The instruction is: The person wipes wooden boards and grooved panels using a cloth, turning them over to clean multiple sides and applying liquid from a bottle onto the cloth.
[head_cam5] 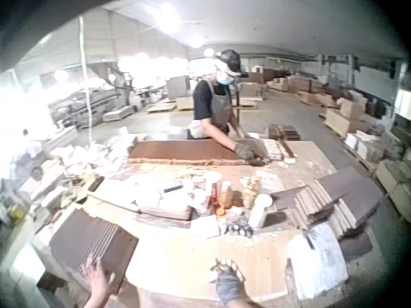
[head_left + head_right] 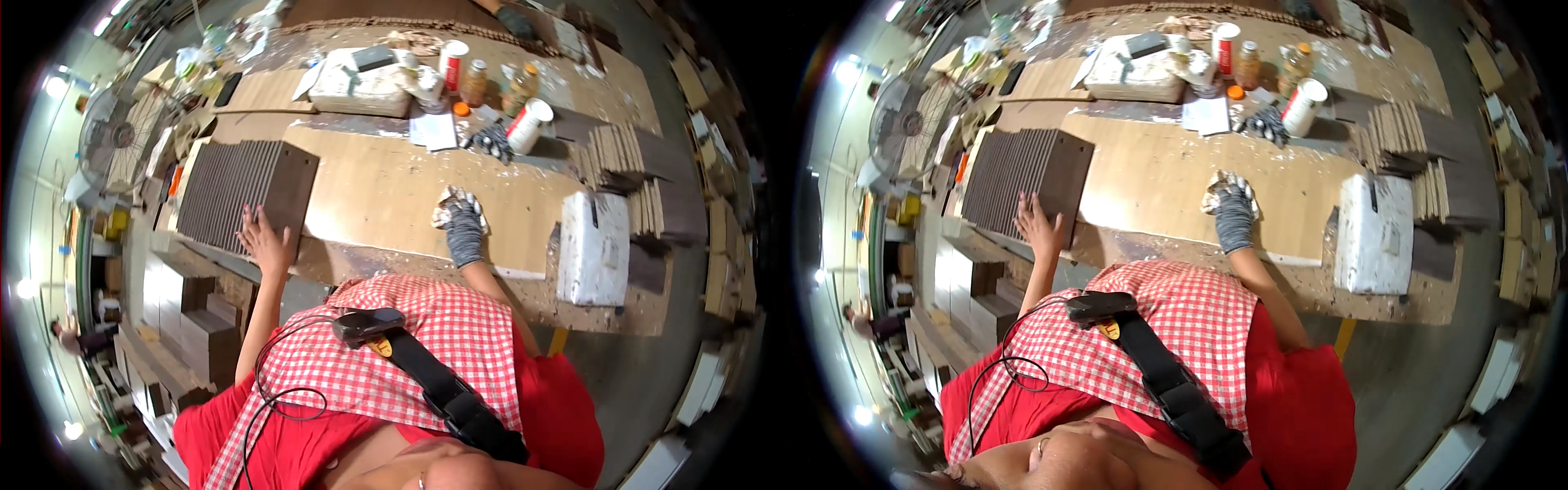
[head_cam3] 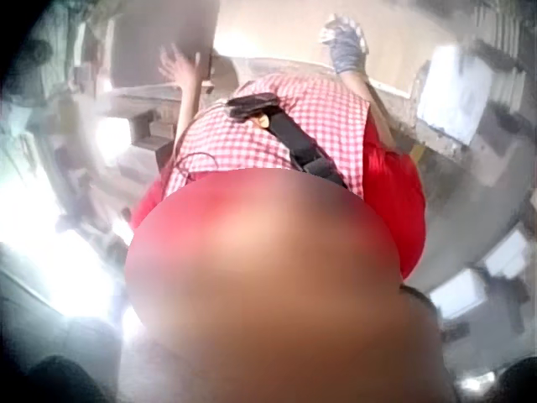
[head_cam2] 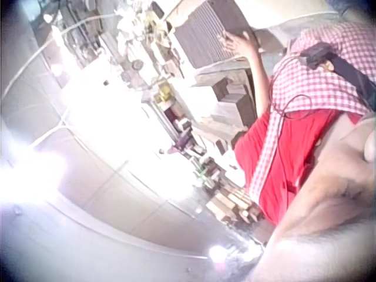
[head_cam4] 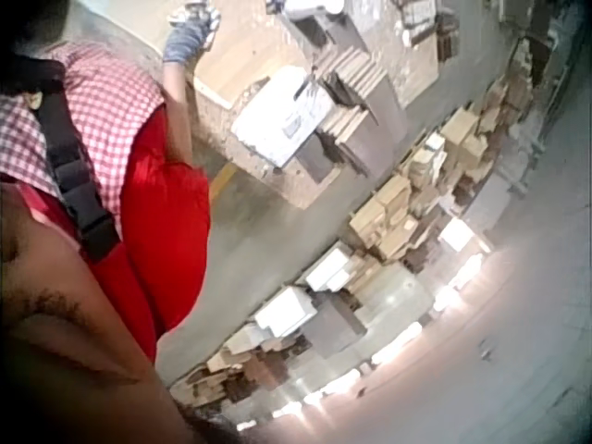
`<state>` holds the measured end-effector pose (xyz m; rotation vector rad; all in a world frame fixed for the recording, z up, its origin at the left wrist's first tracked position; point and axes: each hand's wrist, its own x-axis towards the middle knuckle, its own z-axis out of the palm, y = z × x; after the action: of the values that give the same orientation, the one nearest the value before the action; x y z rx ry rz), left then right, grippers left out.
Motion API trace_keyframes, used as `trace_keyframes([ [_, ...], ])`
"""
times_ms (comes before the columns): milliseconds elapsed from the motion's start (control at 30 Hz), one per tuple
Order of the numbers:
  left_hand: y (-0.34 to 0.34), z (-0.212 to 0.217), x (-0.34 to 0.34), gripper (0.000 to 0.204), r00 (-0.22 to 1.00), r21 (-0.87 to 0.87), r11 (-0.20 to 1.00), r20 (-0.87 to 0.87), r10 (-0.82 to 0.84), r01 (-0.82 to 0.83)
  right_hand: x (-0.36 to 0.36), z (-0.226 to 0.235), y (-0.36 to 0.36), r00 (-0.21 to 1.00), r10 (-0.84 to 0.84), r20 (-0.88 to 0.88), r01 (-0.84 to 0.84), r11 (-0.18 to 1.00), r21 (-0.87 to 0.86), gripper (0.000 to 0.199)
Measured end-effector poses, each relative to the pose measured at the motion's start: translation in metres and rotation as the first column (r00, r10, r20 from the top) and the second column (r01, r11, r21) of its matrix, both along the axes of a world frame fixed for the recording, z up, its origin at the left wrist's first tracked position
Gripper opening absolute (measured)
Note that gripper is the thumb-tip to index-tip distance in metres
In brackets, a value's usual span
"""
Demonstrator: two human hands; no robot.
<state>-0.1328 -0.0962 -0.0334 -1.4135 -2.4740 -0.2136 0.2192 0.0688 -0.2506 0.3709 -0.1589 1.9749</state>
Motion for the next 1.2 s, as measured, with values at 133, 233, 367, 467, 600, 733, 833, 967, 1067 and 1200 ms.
trace_keyframes([
  [133,-0.020,-0.008,0.015,0.052,0.959,0.275,0.946,0.176,-0.224,0.170,-0.001,0.115,-0.023,-0.240,-0.694,0.678,-0.072,0.710,0.701,0.035],
  [233,-0.001,-0.008,0.054,0.035,0.357,0.312,0.939,0.868,-0.345,0.148,-0.023,0.139,-0.034,-0.162,-0.726,0.668,-0.296,0.682,0.669,0.037],
  [367,0.033,-0.003,0.111,0.038,-0.039,0.270,0.913,0.962,-0.271,0.306,-0.054,0.189,-0.053,0.016,-0.522,0.853,-0.495,0.737,0.460,0.042],
  [467,0.045,-0.003,0.119,0.031,-0.121,0.248,0.937,0.967,-0.224,0.247,-0.065,0.174,-0.055,0.350,-0.234,0.907,-0.350,0.865,0.359,0.040],
  [600,0.058,-0.029,0.124,0.025,0.088,0.297,0.899,0.936,-0.341,0.322,-0.067,0.151,-0.065,0.354,-0.099,0.930,-0.163,0.973,0.165,0.038],
  [733,0.062,-0.022,0.103,0.018,0.438,0.230,0.868,0.789,-0.431,0.440,-0.099,0.161,-0.082,0.312,-0.343,0.886,-0.026,0.929,0.369,0.034],
  [833,0.053,-0.005,0.094,0.019,0.492,0.196,0.861,0.752,-0.439,0.469,-0.095,0.176,-0.080,0.247,-0.404,0.881,-0.048,0.903,0.427,0.035],
  [967,0.047,0.012,0.062,0.027,0.393,0.250,0.902,0.836,-0.384,0.351,-0.062,0.160,-0.045,0.341,-0.274,0.899,-0.005,0.956,0.293,0.037],
  [1067,0.026,0.021,0.029,0.043,0.892,0.024,0.970,0.387,-0.234,0.244,-0.023,0.142,-0.014,0.495,-0.020,0.868,0.078,0.997,-0.021,0.036],
  [1200,-0.008,0.006,-0.007,0.067,0.996,-0.076,0.997,0.083,0.028,-0.022,0.009,0.133,-0.013,-0.527,-0.568,0.631,0.048,0.722,0.690,0.035],
])
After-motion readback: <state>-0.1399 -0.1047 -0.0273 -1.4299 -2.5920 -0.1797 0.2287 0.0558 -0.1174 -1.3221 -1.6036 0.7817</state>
